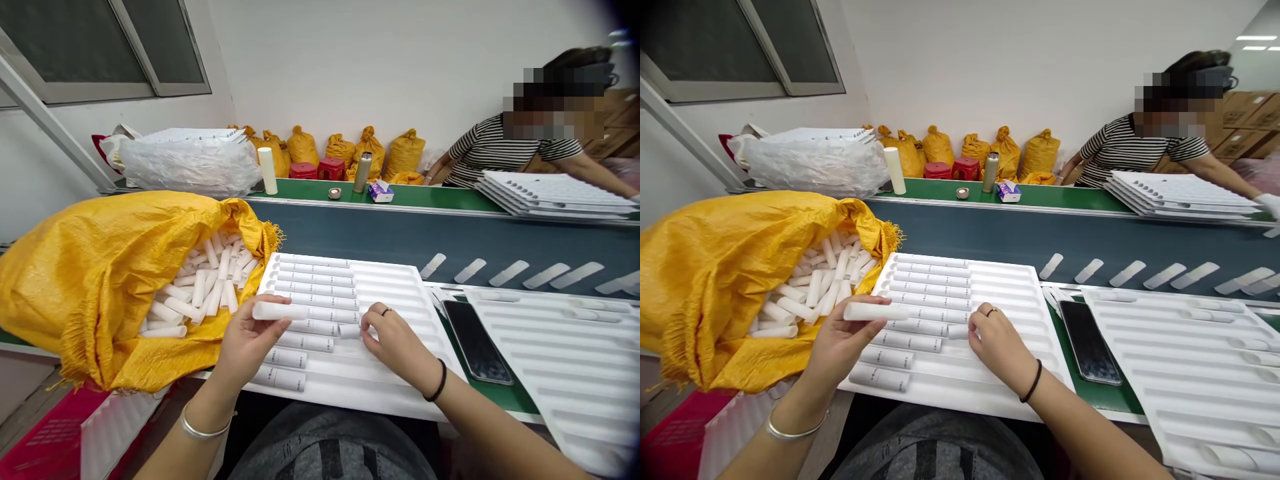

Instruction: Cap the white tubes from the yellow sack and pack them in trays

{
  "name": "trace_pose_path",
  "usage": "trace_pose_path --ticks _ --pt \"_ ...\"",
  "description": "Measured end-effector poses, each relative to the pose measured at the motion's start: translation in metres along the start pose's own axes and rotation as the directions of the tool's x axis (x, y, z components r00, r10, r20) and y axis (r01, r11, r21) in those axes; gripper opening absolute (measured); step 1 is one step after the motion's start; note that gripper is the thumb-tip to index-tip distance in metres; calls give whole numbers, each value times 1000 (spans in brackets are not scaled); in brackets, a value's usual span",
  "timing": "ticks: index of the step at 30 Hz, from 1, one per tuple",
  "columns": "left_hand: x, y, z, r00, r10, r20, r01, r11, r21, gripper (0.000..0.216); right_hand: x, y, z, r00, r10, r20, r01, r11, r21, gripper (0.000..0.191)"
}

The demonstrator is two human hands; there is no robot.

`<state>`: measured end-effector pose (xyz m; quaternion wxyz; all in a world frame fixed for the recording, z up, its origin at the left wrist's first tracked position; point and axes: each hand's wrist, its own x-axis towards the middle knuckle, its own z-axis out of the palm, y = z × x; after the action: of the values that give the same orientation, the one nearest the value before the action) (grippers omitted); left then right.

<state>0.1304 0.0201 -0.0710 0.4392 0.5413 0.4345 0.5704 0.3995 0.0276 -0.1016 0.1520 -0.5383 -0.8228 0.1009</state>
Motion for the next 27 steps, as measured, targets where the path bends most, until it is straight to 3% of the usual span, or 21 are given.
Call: trace_pose_path --ticks 3,5,8,11,14,16,20,23,27 --pt "-2 4 6 970 -242 -16 210 872 -443 39 3 4 1 1000 3 21 -4 1000 26 13" --pt "-2 6 8 930 -366 31 310 737 -600 45 5 4 4 998 4 69 -8 998 59 20" --pt "-4 7 11 875 -472 112 411 599 -687 47 5 1 1 999 12 49 -18 993 119 19" --pt "-9 4 16 856 -495 145 452 585 -673 43 0 -9 -13 999 48 -17 -39 943 330 15" --pt "-14 -3 24 873 -467 141 452 664 -596 35 -6 -24 -29 999 23 -28 2 734 679 17" --pt "-16 -7 26 891 -435 129 438 751 -495 32 -8 -31 -37 996 4 -94 69 654 754 20" --pt "-18 -3 22 950 -292 109 295 956 -11 29 -9 -28 -44 931 -131 -342 305 793 527 26" --pt "-18 8 19 958 -178 224 107 949 295 29 -9 -22 -45 894 -259 -366 408 807 427 31" --pt "-18 18 21 944 26 330 -165 902 399 31 -8 -23 -44 918 -245 -311 367 821 437 28"
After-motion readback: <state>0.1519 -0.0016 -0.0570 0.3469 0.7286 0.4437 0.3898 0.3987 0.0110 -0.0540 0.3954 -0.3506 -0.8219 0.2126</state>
